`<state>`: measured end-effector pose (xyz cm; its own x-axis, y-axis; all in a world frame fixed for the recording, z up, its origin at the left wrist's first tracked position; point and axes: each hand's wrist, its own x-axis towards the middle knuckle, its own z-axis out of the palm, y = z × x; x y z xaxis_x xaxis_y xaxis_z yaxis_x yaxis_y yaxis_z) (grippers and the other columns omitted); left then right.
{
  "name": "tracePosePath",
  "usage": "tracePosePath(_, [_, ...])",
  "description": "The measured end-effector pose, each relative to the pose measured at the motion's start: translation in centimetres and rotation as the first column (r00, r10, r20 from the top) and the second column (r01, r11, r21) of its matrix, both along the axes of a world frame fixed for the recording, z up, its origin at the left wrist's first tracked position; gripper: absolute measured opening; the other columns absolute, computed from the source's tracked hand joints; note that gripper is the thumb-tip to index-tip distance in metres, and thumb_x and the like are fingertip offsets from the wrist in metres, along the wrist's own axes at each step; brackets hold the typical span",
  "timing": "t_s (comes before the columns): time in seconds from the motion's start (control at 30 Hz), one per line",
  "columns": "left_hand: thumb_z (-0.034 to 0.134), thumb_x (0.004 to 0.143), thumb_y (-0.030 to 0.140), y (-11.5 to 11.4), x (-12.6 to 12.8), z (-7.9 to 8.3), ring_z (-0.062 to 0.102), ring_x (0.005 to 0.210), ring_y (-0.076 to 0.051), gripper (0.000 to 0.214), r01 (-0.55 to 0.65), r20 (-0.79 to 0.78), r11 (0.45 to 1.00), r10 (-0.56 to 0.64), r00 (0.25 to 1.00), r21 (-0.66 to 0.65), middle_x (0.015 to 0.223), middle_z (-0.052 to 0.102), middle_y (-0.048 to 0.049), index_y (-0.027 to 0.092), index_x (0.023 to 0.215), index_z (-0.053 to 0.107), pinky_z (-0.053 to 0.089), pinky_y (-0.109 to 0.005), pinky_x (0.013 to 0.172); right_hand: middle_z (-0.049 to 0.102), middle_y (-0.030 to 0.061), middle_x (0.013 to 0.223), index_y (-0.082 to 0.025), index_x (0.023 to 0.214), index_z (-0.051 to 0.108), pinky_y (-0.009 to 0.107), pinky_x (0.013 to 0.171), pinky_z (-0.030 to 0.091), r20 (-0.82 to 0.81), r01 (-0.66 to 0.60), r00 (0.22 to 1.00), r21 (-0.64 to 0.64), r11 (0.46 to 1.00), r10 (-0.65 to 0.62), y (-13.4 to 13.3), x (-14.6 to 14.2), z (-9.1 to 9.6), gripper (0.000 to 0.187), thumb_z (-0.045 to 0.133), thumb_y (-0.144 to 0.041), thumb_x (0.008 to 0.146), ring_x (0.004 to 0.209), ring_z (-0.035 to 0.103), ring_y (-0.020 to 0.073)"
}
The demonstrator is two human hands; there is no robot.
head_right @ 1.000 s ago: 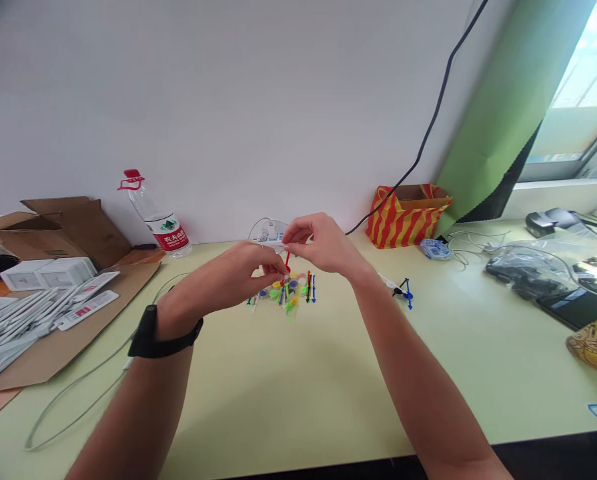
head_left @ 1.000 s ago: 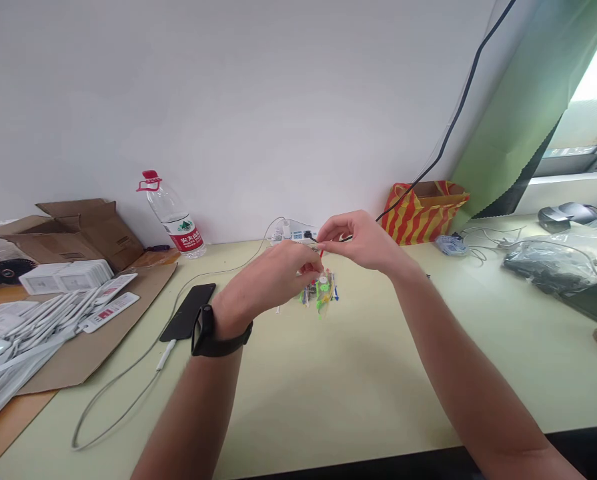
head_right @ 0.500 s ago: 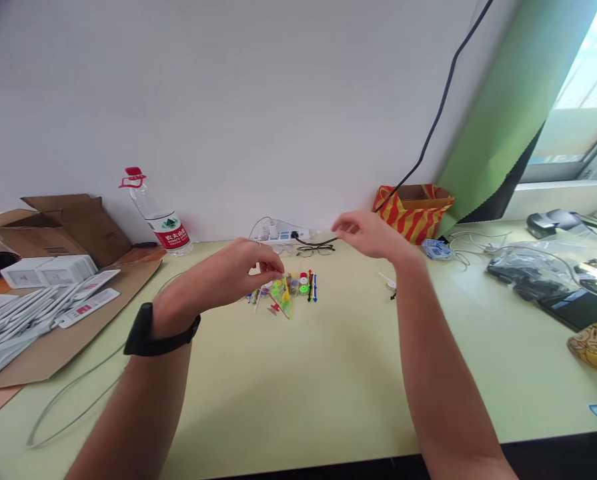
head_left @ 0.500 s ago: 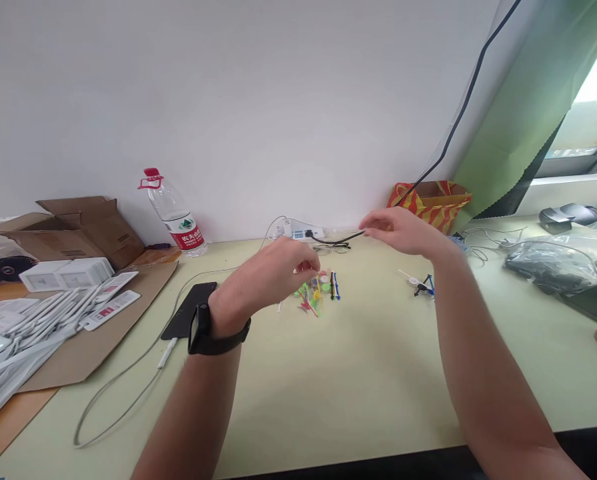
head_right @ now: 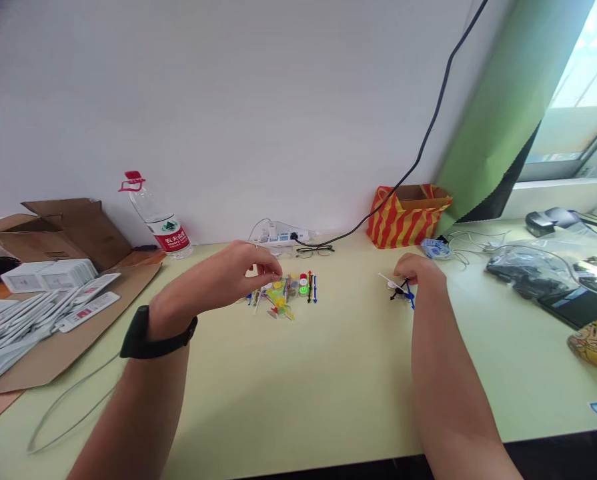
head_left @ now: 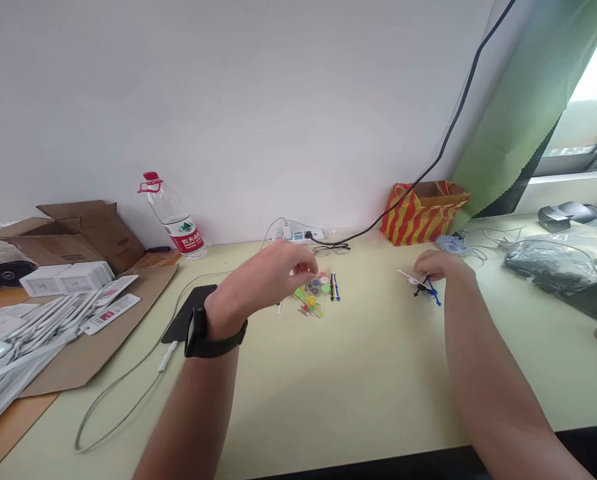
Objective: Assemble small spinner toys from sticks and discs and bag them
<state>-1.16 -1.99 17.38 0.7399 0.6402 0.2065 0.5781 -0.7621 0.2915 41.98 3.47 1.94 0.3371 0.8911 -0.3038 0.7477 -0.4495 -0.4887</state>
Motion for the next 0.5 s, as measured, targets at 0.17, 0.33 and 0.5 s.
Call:
tracePosePath(0.17, [0.056,0.095,0.027,0.1,0.0,0.0,0.065,0.077,-0.018,0.024,-0.001,-0.015,1.000,0.001,1.000,-0.006,0.084,0.075,-0.0026,0.023,0.086,0.078,0.047,-0.029,0.072,0.074,0.0079,0.084,-0.020,0.081,0.072,0.026,0.072,0.063,-0.131,-0.054,0.990,-0.077,0.996,0.044,0.9,-0.4,0.2,0.023,0.080,-0.009,0.063,0.085,0.075,0.0233])
tracePosePath(0.33, [0.057,0.095,0.027,0.2,0.1,-0.1,0.065,0.075,-0.017,0.024,-0.009,-0.017,1.000,0.009,1.000,-0.012,0.085,0.075,-0.0024,0.023,0.086,0.078,0.046,-0.029,0.069,0.075,0.0058,0.087,-0.022,0.092,0.074,0.025,0.079,0.062,-0.156,-0.069,0.986,-0.077,0.995,0.057,0.6,0.2,1.6,0.031,0.078,-0.009,0.064,0.090,0.076,0.0217])
tracePosePath(0.5, [0.057,0.093,0.026,0.3,0.1,-0.2,0.065,0.076,-0.017,0.023,-0.005,-0.021,1.000,0.005,1.000,-0.014,0.085,0.075,-0.0030,0.023,0.086,0.079,0.047,-0.028,0.071,0.075,0.0044,0.087,-0.024,0.082,0.076,0.026,0.075,0.063,-0.026,-0.055,0.998,-0.004,0.998,0.055,-0.4,0.8,2.2,0.029,0.075,-0.003,0.062,0.085,0.076,0.0222])
